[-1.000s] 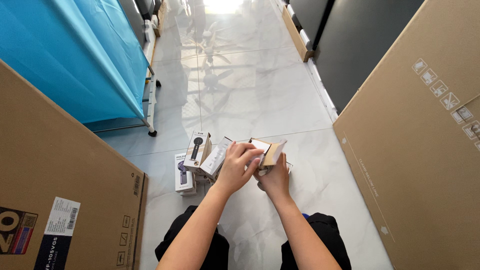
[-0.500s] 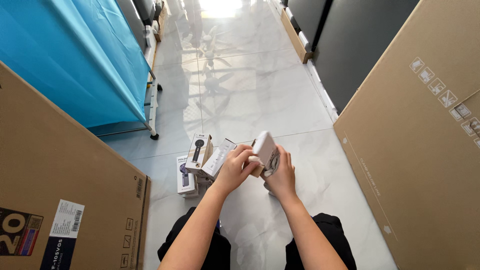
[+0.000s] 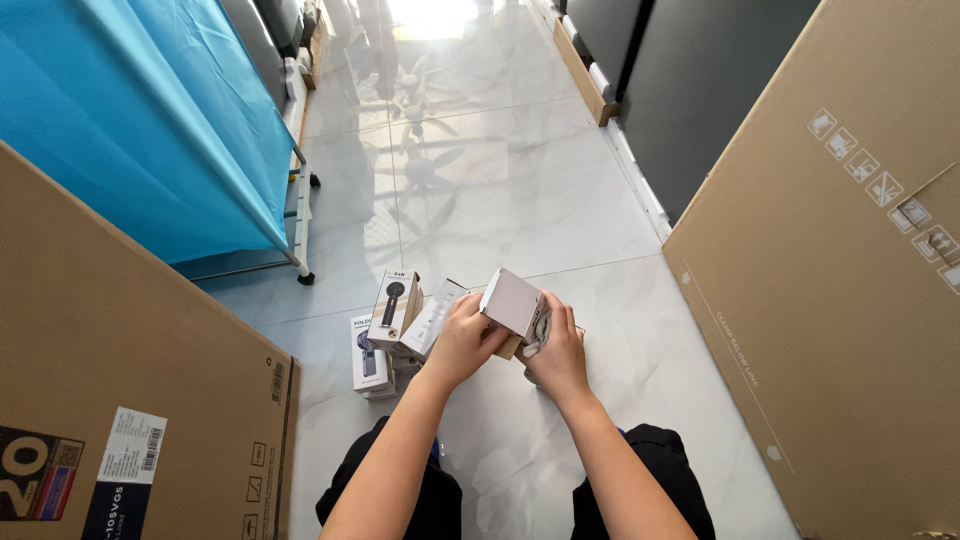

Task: The person removes several hair dryers from their individual boxes and protective bags while sitting on the floor between large appliance cartons.

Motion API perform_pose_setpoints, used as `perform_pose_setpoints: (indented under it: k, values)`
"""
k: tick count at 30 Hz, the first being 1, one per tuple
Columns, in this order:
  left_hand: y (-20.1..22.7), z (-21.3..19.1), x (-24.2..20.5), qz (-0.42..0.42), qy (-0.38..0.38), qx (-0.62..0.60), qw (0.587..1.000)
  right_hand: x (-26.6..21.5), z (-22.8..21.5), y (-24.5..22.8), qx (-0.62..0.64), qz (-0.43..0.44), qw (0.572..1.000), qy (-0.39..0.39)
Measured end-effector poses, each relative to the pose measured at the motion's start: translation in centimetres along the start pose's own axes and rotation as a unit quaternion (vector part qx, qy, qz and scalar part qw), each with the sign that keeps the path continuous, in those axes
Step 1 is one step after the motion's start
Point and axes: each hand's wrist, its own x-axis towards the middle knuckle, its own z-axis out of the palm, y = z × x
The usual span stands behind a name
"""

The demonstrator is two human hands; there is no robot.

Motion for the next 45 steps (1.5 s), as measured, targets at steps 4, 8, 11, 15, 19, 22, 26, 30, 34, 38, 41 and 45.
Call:
perform_pose_setpoints:
  k: [4, 8, 11, 15, 19, 22, 26, 30, 34, 38, 41, 45]
  values:
    - [-0.3, 0.1, -0.1, 0.021, 0.0, 0.013, 1.0, 0.0, 0.2, 0.3, 0.003, -0.017, 1.0, 0.014]
    - [0.3, -0.1, -0.1, -0.003, -0.019, 0.015, 1.0, 0.3, 0.2, 0.2, 0.011, 0.015, 1.0, 0.008]
    - [0.6, -0.6, 0.4, -0.001, -0.022, 0.004, 1.0, 0.2, 0.0, -0.1, 0.009, 0.01, 1.0, -0.016]
    - [0.6, -2.3, 0.6, 0.006, -0.059, -0.072, 0.996, -0.3, -0.8, -0.3, 0.066, -0.016, 0.997, -0.038]
    - [0.7, -3.3, 0.9, -0.013, -0.094, -0.138, 0.986, -0.9, -1.5, -1.2, 0.112, 0.015, 0.988, -0.101]
    - [0.6, -3.8, 0.6, -0.075, -0.166, -0.208, 0.961, -0.8, -1.7, -1.5, 0.124, -0.019, 0.987, -0.099]
    - [0.2, -3.4, 0.7, -0.092, -0.175, -0.222, 0.955, -0.9, -1.7, -0.8, 0.145, -0.029, 0.984, -0.094]
    - [0.2, -3.1, 0.7, -0.131, -0.133, -0.2, 0.962, -0.7, -1.7, -0.7, 0.149, -0.041, 0.983, -0.101]
    - [0.4, -3.2, 0.7, -0.14, -0.101, -0.167, 0.971, 0.0, -3.2, -0.9, 0.109, -0.08, 0.977, -0.162]
    - [1.0, -3.8, 0.9, -0.166, -0.094, -0.11, 0.976, 0.1, -4.5, -1.1, 0.128, -0.039, 0.979, -0.157]
    - [1.5, -3.3, 0.9, -0.175, -0.098, -0.057, 0.978, 0.2, -4.6, -1.7, 0.168, -0.065, 0.979, -0.097]
    - [1.5, -2.2, 0.5, -0.09, -0.072, -0.006, 0.993, -0.1, -3.5, -2.5, 0.074, -0.061, 0.99, -0.099]
